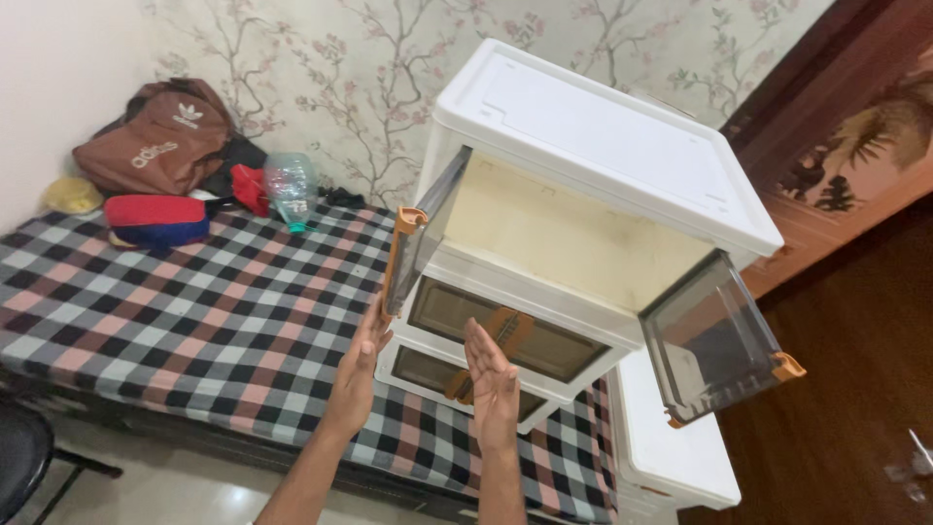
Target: The person assembles a stackable plastic storage cabinet by placing a lid on the top unit, stacking another unit on top, and securing the latches. They then open and close the transparent doors to test the mechanism.
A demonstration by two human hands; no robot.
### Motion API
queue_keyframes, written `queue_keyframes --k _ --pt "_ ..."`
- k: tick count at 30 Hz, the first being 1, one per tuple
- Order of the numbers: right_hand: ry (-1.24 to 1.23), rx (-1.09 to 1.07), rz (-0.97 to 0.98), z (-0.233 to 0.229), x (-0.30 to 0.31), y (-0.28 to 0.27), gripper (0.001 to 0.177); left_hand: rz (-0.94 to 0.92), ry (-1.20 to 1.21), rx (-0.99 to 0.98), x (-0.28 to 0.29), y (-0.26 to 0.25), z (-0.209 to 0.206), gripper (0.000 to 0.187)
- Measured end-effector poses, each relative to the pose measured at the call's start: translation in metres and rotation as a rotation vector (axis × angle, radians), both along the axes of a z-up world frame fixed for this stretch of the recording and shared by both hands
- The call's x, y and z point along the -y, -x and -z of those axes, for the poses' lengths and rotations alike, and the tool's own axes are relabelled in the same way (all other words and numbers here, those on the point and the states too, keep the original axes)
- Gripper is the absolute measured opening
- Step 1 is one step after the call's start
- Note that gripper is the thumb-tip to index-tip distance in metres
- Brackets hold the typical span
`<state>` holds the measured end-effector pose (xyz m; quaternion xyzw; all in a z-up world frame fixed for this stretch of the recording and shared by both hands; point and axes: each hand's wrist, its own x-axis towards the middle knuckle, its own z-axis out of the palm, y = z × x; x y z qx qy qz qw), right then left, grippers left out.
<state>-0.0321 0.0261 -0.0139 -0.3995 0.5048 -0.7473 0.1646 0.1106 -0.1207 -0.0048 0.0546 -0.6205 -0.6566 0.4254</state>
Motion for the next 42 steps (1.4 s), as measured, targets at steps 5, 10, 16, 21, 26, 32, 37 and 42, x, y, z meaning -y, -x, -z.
queue_keyframes --k 5,10,16,21,26,32,37,42 --pt "0.022 0.024 0.093 0.004 -0.029 0.005 0.097 0.059 0.028 -0.043 -0.011 0.02 0.001 0.089" --pt "0.06 0.038 0.186 0.005 -0.054 0.016 0.099 0.101 0.025 -0.013 -0.02 0.042 0.003 0.086" --pt "0.071 0.048 0.291 0.007 -0.08 0.028 0.1 0.191 0.04 -0.031 -0.031 0.067 0.004 0.083" --pt "0.093 0.073 0.336 0.012 -0.098 0.042 0.098 0.222 0.041 0.008 -0.04 0.086 0.003 0.08" --pt "0.054 0.09 0.407 0.019 -0.118 0.054 0.097 0.258 0.05 0.012 -0.05 0.106 0.004 0.076" --pt "0.081 0.149 0.493 0.027 -0.142 0.067 0.092 0.29 0.047 -0.028 -0.058 0.128 0.006 0.072" --pt "0.102 0.268 0.573 0.026 -0.16 0.075 0.086 0.295 0.044 -0.012 -0.06 0.143 0.006 0.073" --pt "0.134 0.33 0.641 0.021 -0.175 0.074 0.08 0.313 -0.002 -0.031 -0.059 0.156 0.008 0.074"
